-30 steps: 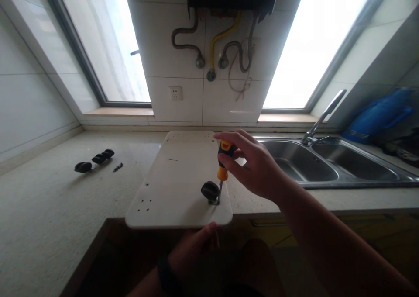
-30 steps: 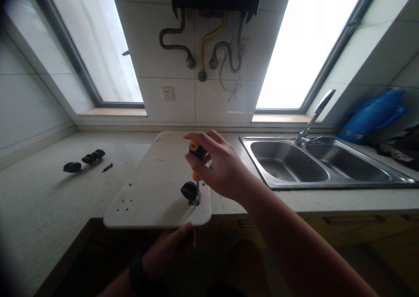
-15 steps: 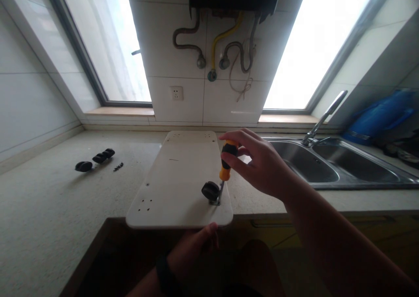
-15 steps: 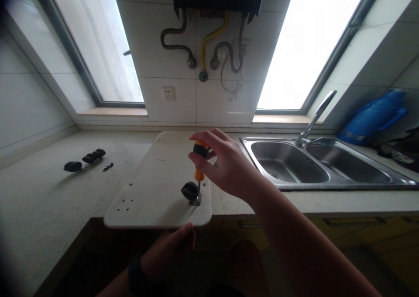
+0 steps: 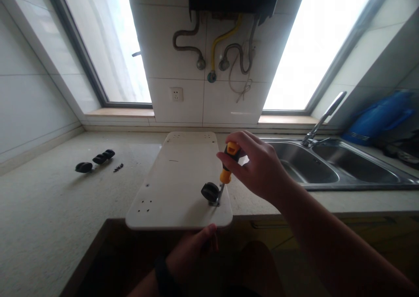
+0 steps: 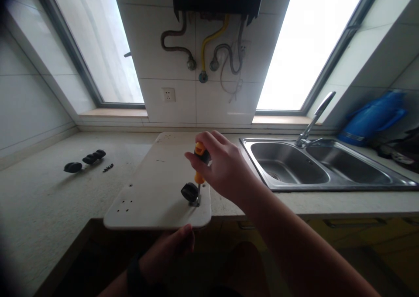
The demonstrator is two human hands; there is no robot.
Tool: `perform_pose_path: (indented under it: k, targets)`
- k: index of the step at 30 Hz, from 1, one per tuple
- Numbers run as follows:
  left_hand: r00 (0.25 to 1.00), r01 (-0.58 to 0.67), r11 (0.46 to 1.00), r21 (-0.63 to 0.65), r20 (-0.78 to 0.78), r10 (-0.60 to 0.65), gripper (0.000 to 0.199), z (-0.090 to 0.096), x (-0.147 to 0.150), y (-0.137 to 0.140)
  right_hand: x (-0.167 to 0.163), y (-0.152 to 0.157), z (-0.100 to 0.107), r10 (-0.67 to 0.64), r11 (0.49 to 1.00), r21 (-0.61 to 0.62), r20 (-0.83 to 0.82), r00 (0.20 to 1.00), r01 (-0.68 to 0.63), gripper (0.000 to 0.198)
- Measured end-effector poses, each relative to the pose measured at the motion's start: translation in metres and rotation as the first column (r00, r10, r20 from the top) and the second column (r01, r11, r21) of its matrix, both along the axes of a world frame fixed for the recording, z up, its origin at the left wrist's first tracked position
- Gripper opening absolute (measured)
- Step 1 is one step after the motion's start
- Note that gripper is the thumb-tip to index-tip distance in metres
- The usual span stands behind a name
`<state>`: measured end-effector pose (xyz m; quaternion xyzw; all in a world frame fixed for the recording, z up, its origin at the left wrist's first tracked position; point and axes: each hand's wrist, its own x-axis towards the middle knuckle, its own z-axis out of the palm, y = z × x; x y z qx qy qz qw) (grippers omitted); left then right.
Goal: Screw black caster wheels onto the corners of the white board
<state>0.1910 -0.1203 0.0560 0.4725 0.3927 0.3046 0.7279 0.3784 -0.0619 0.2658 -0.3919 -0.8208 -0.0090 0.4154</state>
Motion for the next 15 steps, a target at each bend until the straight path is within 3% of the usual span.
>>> perform_pose_path:
  k: [2,4,7,9,12,15]
  targets:
    - [1.000,-0.004,1.000,-0.006,0.013,0.004,0.063,0.001,0.001,0.000,0.002,0.000,0.003,0.097,0.982,-0.161,-0.042,0.994,-0.102,0.029]
    - [1.000,-0.007,1.000,-0.008,0.015,0.007,0.064,0.001,0.001,-0.001,0.006,0.000,0.006,0.215,0.917,-0.318,-0.116,0.970,-0.241,0.040]
    - [1.000,-0.006,1.000,-0.021,0.022,0.007,0.063,0.000,0.000,-0.002,0.010,0.002,0.006,0.315,0.837,-0.393,-0.224,0.922,-0.381,0.038]
    - [1.000,-0.001,1.000,-0.014,0.026,0.002,0.062,-0.002,-0.001,-0.002,0.009,0.003,0.003,0.271,0.856,-0.378,-0.255,0.928,-0.353,0.033]
    - [1.000,0.002,1.000,-0.008,0.022,-0.002,0.063,-0.005,-0.001,-0.002,0.003,0.004,-0.001,0.084,0.947,-0.283,-0.236,0.968,-0.151,0.038]
    - [0.999,-0.002,0.999,-0.042,0.038,0.004,0.062,-0.005,0.000,-0.002,-0.001,0.003,-0.002,-0.007,0.976,-0.216,-0.169,0.986,-0.030,0.045]
